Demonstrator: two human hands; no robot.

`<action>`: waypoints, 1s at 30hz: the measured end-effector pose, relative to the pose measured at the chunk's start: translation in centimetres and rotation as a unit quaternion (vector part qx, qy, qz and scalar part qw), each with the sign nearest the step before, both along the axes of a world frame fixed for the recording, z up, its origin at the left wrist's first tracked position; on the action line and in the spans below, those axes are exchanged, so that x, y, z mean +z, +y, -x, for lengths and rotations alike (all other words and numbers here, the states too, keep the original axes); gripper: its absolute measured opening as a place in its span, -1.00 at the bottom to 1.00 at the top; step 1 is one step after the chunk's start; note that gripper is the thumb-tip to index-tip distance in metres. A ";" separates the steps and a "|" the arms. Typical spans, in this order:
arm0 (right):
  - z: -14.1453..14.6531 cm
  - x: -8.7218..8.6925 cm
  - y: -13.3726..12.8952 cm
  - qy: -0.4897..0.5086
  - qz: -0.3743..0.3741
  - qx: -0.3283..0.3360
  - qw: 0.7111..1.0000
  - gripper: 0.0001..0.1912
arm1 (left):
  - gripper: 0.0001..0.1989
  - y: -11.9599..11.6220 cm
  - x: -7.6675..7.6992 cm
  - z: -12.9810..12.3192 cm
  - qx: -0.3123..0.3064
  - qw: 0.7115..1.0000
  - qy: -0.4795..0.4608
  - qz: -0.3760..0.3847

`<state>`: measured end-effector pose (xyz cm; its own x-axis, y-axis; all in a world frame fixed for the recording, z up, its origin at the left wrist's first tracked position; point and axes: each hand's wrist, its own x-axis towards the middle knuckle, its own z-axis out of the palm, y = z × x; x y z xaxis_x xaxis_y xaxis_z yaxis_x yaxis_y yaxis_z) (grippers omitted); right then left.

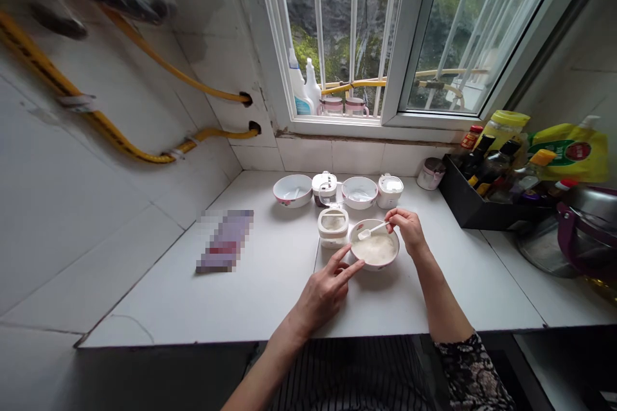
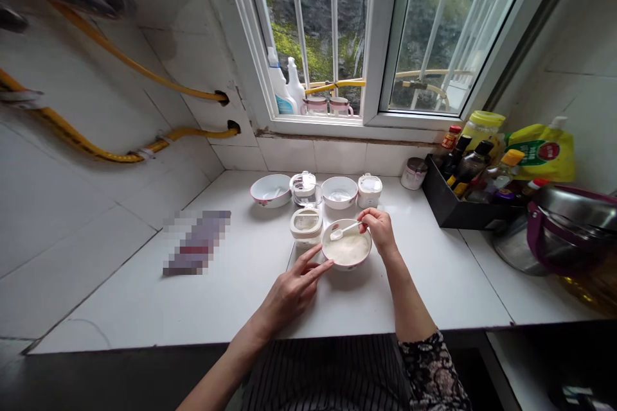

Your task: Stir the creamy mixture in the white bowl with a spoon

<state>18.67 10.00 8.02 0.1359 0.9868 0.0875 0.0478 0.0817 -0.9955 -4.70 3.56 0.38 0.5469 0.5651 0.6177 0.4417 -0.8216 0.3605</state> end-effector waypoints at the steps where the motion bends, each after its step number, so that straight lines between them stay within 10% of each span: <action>1: 0.0 0.0 0.1 0.011 -0.003 -0.004 1.000 -0.88 | -0.26 0.0 0.0 0.0 -0.002 1.000 -0.001 0.002; 11: 4.0 0.4 0.0 -0.085 -0.162 -0.008 0.983 -0.88 | -0.30 0.1 -0.2 -0.2 0.004 1.000 -0.005 -0.001; 18: 5.3 0.3 -0.9 -0.382 -0.372 0.096 0.841 -0.79 | -0.33 0.0 0.0 -0.3 0.010 1.000 -0.003 -0.004; 25: 3.1 0.3 -0.9 -0.177 -0.245 -0.034 0.953 -0.87 | -0.31 0.0 0.1 -0.1 0.006 1.000 0.004 -0.001; 30: 0.8 -0.4 -0.3 -0.205 -0.176 -0.019 0.962 -0.87 | -0.33 0.1 0.0 -0.2 0.011 1.000 0.007 -0.012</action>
